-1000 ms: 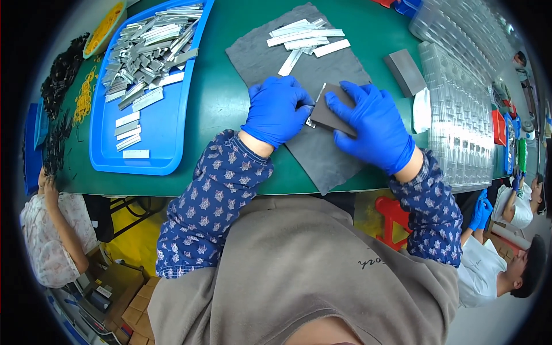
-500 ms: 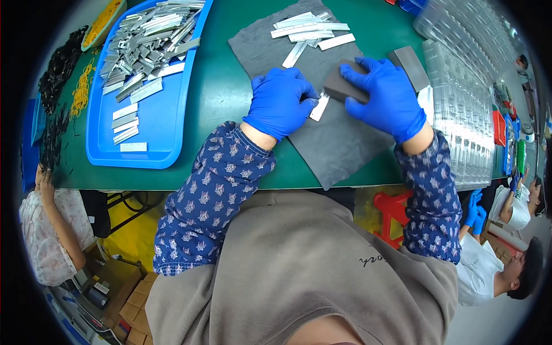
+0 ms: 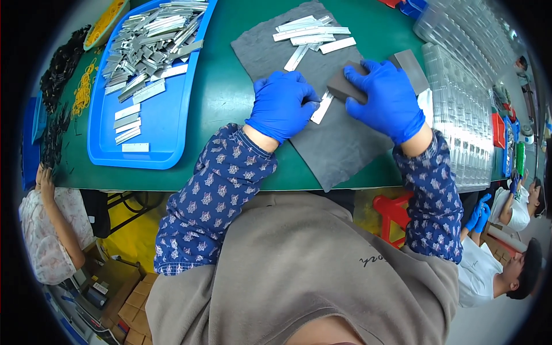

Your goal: Manually sanding and polishing small metal component strips using a sanding block at a factory workstation.

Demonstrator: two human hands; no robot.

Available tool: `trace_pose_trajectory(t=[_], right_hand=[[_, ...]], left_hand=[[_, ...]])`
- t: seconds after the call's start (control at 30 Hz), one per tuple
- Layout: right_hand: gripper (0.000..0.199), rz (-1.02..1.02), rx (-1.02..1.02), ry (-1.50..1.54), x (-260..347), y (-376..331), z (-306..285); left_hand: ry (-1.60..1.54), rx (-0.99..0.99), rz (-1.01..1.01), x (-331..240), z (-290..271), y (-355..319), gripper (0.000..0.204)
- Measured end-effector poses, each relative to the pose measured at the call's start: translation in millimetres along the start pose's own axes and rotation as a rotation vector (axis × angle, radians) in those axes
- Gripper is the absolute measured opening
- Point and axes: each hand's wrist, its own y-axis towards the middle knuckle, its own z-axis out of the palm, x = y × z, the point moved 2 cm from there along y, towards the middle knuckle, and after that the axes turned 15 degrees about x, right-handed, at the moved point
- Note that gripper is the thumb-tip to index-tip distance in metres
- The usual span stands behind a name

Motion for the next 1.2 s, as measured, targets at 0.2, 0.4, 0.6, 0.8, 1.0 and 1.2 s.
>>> trace_pose_trajectory(t=[0.2,0.4,0.6,0.8,1.0,1.2], right_hand=[[0.050,-0.055,0.052,0.004,32,-14,-3],[0.049,0.106,-0.103,0.009,-23,2,10],[0.053,0.007,-0.091,0.110,14,-17,10],[0.055,-0.132,0.028,0.094,46,-31,4],[0.055,0.066,-0.003,0.015,25,-19,10],[0.059,-0.175,0.048,0.157,67,-48,11]], left_hand=[[-0.005,0.010,-0.012,4,-2,-3,0.005],[-0.016,0.050,-0.020,-1,-3,0,0.005],[-0.001,0.036,-0.018,0,-3,0,0.006],[0.013,-0.002,0.006,5,-2,-1,0.006],[-0.001,0.022,0.010,2,-3,2,0.006],[0.013,0.023,0.016,6,-2,1,0.007]])
